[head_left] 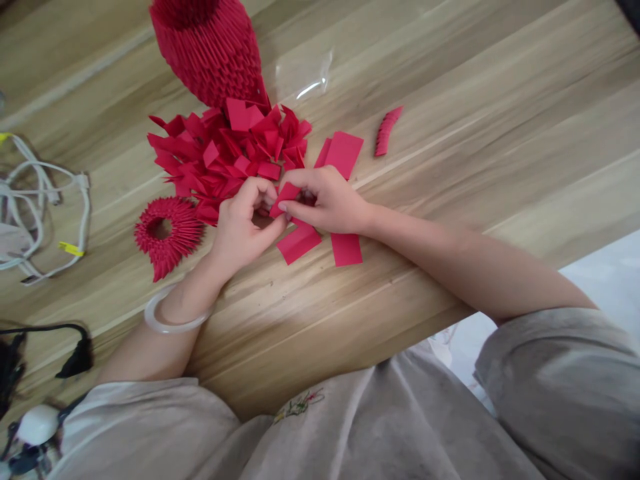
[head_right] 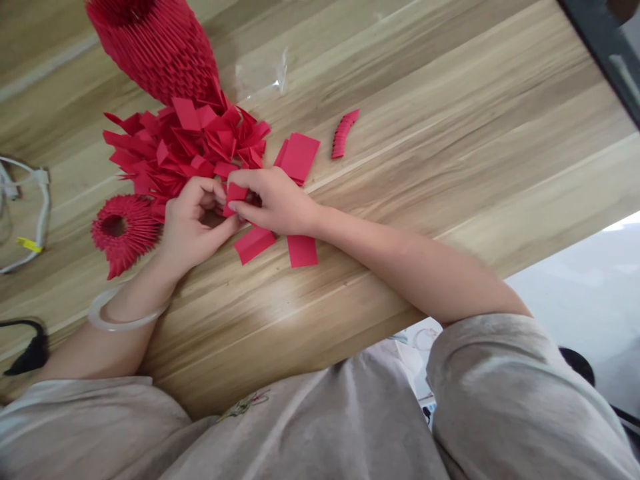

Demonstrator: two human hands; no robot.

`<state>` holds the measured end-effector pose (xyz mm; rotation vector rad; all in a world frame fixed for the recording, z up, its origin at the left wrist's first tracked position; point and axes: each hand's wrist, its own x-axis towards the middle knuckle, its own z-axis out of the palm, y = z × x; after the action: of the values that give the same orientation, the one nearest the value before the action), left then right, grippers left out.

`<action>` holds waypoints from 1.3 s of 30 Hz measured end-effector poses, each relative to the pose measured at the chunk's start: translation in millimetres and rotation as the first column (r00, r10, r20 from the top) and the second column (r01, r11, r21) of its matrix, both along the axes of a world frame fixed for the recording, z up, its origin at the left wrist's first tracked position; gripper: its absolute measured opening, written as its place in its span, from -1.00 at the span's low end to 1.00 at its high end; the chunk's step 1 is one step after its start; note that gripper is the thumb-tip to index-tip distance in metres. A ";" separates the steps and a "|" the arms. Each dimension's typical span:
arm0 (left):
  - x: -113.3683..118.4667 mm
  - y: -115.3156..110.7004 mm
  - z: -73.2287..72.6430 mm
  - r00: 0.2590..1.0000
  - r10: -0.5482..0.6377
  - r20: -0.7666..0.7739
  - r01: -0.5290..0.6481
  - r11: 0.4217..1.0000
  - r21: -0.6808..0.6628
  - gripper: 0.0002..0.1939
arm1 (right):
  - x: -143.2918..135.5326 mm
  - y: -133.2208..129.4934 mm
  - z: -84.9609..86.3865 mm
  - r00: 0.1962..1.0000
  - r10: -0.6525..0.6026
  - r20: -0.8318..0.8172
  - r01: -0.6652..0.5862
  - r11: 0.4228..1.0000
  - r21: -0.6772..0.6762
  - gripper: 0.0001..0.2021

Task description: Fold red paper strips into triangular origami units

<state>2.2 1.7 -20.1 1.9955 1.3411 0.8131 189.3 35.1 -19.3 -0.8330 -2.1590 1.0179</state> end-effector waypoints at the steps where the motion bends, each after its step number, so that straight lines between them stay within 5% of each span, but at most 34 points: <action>1: 0.0 0.0 0.0 1.000 0.000 -0.002 0.000 1.000 0.002 -0.73 | 0.0 0.0 -0.1 1.000 0.002 -0.002 -0.002 1.000 0.001 -0.86; 39: -0.3 2.8 -3.6 0.998 -0.042 0.036 0.039 0.997 0.073 -0.67 | 1.3 -0.1 4.5 0.999 0.022 0.045 -0.022 1.000 0.006 -0.86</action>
<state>1.9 4.4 -23.7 2.0463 1.2622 0.8876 190.6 35.0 -14.7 -0.8380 -2.2123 1.0122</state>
